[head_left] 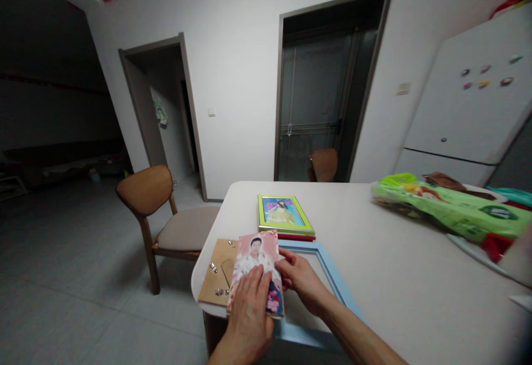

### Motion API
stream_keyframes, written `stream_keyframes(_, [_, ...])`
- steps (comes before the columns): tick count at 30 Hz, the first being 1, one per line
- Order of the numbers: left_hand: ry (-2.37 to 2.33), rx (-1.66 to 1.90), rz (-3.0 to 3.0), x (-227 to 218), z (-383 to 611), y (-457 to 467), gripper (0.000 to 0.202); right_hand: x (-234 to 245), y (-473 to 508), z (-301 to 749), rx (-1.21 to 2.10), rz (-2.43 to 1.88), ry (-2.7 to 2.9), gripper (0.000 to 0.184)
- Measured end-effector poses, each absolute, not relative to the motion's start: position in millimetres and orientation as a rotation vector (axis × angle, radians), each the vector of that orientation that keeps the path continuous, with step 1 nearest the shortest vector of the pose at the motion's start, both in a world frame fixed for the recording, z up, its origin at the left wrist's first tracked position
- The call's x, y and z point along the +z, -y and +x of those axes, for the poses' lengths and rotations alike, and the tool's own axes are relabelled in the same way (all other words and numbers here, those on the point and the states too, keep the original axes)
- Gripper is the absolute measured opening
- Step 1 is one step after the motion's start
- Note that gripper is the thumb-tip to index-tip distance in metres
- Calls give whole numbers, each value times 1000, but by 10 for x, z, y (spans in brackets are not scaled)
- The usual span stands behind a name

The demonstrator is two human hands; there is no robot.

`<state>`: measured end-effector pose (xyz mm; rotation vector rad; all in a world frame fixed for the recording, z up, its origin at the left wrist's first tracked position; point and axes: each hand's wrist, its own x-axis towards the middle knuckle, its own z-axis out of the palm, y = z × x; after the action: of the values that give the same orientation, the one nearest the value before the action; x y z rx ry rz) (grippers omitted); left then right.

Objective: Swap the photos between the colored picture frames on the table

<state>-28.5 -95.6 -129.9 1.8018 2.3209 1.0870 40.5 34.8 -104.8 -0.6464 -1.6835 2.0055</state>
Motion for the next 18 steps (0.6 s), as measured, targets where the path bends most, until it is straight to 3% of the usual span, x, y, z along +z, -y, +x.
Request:
stream_keyframes(4, [-2115,1713,1531,-1081,-254,809,39,-890,-289,461,1931,-697,1563,53])
stream_keyframes(7, [-1820,2076,1034,-970,-145,705,35,-969,-320,536,1914,-872,1514,51])
stream_keyframes(12, [-1413,2100,726,-1024,-22,573,37,-1091,-493,745,2028,-766,1366,46])
stream_keyframes(18, [-1795,1758,921,-1274,-144,592,45,-1105,-887,1088,1809,-1044,1645,55])
